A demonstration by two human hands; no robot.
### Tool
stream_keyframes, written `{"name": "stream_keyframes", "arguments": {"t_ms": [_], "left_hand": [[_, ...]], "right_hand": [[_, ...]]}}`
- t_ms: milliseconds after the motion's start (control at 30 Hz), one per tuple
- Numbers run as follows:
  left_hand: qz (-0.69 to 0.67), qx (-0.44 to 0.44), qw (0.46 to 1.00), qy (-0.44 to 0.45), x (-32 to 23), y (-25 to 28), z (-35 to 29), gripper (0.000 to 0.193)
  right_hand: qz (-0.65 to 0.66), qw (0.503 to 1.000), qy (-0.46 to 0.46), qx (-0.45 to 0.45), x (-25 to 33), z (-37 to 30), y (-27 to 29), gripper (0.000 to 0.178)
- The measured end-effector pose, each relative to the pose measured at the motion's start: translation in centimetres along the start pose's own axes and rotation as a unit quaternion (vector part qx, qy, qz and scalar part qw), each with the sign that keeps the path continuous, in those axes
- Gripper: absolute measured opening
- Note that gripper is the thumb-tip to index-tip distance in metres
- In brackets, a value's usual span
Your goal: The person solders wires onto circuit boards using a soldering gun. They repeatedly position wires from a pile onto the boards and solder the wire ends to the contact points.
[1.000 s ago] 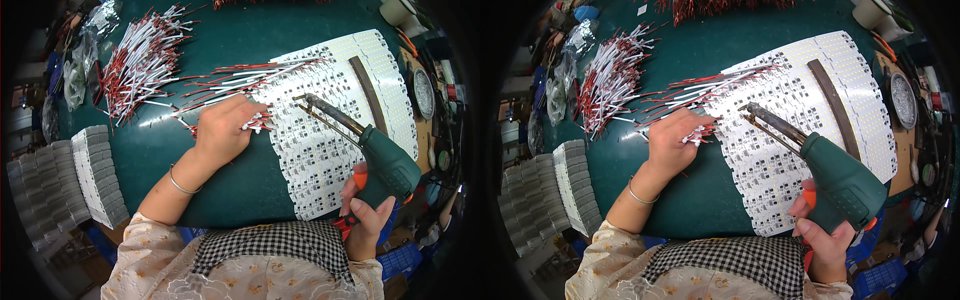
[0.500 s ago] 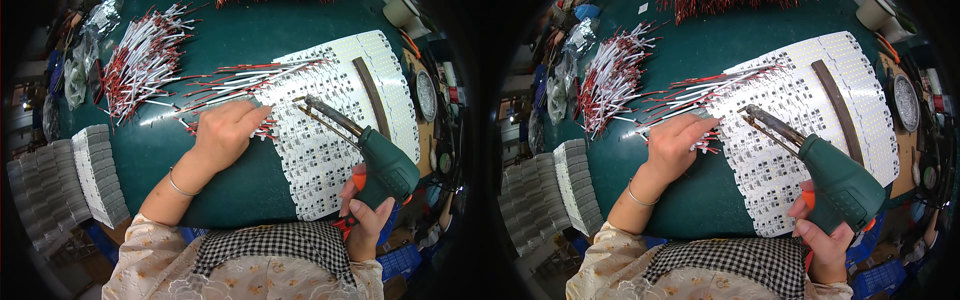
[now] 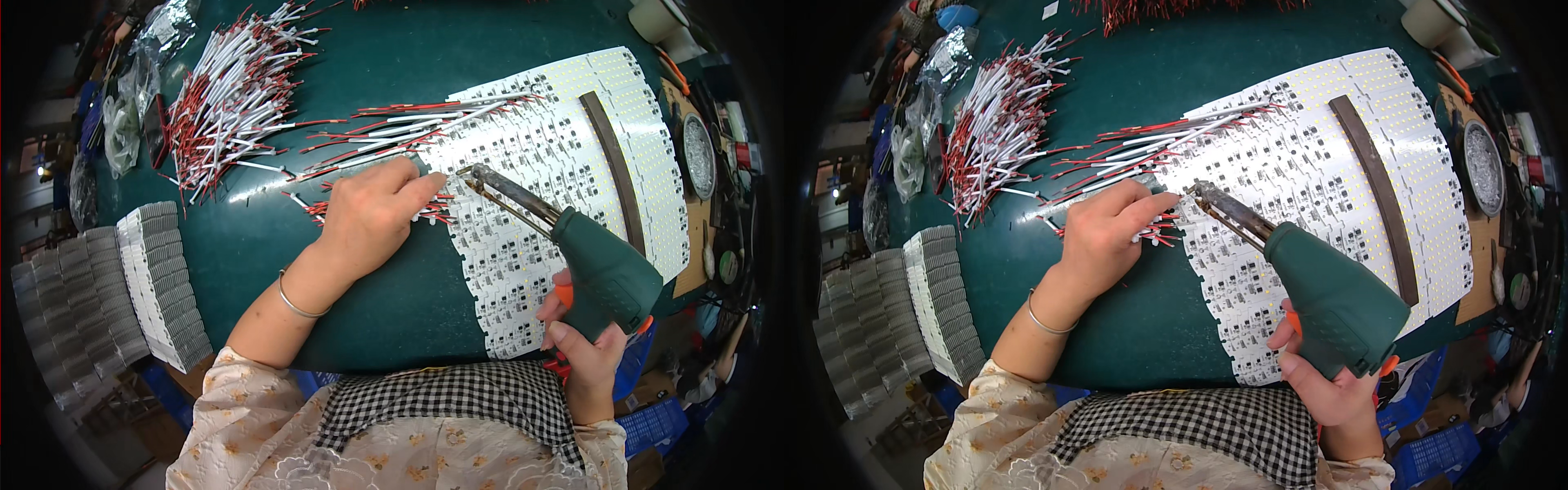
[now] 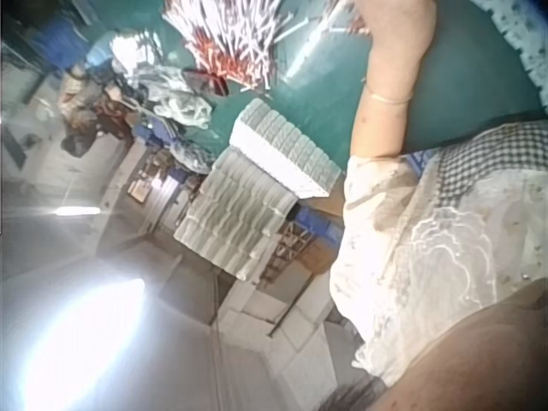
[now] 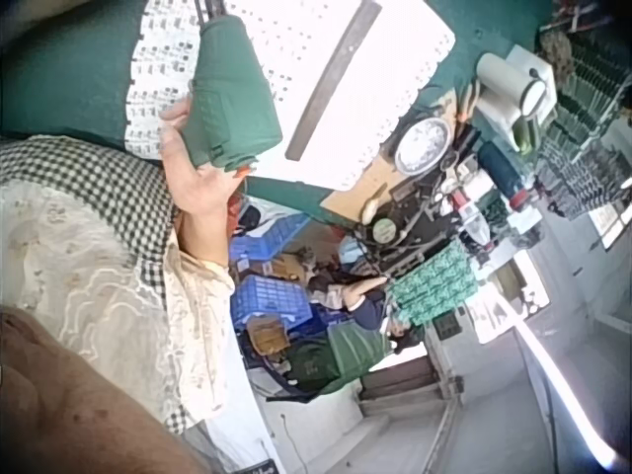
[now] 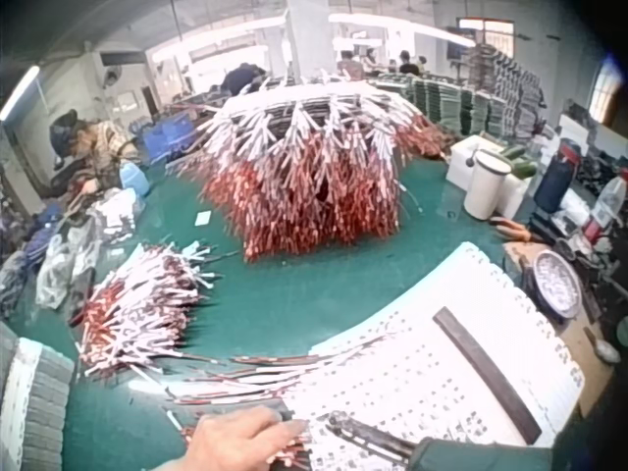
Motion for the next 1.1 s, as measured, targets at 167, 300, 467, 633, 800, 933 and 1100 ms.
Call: {"name": "stream_keyframes", "arguments": {"t_ms": [167, 300, 467, 633, 800, 933, 1100], "left_hand": [[-0.004, -0.023, 1.0, -0.017, 0.0, -0.2, -0.1, 0.029], [0.004, -0.014, 1.0, -0.014, -0.4, -0.2, -0.1, 0.031], [0.006, -0.012, 1.0, -0.009, -0.2, -0.2, -0.4, 0.047], [-0.025, -0.011, 1.0, 0.002, 0.0, -0.1, -0.2, 0.044], [-0.076, 0.012, 0.997, 0.02, 0.6, -0.2, 0.1, 0.043], [-0.072, 0.004, 0.997, 0.018, 0.5, -0.2, 0.1, 0.043], [-0.062, 0.003, 0.998, 0.021, 0.3, -0.1, 0.1, 0.042]], "right_hand": [[-0.024, 1.0, -0.007, 0.01, 0.1, 0.3, -0.5, 0.05], [-0.032, 0.999, -0.012, 0.002, -0.1, 0.3, -0.4, 0.049], [-0.035, 0.999, -0.008, 0.009, -0.3, 0.5, -0.4, 0.05], [-0.066, 0.997, 0.028, 0.024, -1.1, 0.5, 0.1, 0.061], [-0.064, 0.997, 0.023, 0.027, -1.0, 0.5, -0.1, 0.06], [-0.059, 0.998, 0.001, 0.023, -1.1, 0.5, -0.1, 0.055], [-0.08, 0.996, 0.004, 0.042, -1.6, 0.7, -0.2, 0.041]]}}
Point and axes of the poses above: each hand's wrist, its own z-axis towards the middle knuckle, its own y-axis out of the back of the hand, x = y × z, the point moved 4 cm from there along z, towards the middle knuckle, and after that the axes turned 4 degrees about -z, right-handed, at the moved point
